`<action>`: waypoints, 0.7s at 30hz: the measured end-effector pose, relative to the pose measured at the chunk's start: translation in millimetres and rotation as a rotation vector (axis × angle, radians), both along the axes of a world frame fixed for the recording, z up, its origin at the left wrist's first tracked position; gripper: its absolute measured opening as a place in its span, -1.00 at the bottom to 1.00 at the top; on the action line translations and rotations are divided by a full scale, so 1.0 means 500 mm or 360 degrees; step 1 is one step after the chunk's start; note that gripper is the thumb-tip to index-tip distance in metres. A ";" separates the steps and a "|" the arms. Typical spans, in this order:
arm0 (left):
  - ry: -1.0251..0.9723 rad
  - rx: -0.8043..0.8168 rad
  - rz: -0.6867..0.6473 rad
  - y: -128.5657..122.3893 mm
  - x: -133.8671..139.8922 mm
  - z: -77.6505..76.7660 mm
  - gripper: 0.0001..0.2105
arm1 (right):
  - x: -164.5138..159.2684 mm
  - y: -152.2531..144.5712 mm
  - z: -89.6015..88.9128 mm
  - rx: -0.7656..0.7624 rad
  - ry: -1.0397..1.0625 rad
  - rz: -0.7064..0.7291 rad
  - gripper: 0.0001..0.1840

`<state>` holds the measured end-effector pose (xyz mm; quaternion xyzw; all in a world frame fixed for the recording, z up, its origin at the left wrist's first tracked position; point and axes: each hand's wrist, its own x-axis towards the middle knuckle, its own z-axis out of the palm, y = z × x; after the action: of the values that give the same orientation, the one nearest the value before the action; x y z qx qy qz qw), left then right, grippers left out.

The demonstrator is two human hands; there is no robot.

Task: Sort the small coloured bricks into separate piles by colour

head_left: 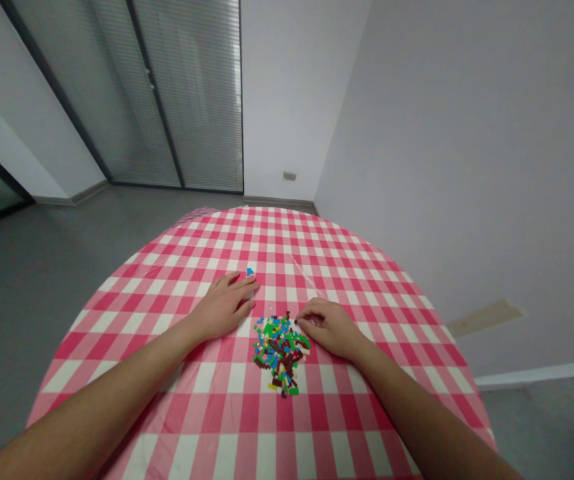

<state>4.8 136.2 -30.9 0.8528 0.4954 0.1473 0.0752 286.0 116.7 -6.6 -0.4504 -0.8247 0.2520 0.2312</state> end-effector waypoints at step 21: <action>-0.0055 -0.0017 -0.0016 -0.001 -0.001 0.002 -0.62 | 0.020 0.028 -0.026 0.0252 -0.0132 -0.0356 -0.89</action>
<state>4.3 135.6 -30.1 0.8522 0.4904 0.1591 0.0890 295.9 130.7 -19.6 -0.5300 -0.7955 0.1401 0.2584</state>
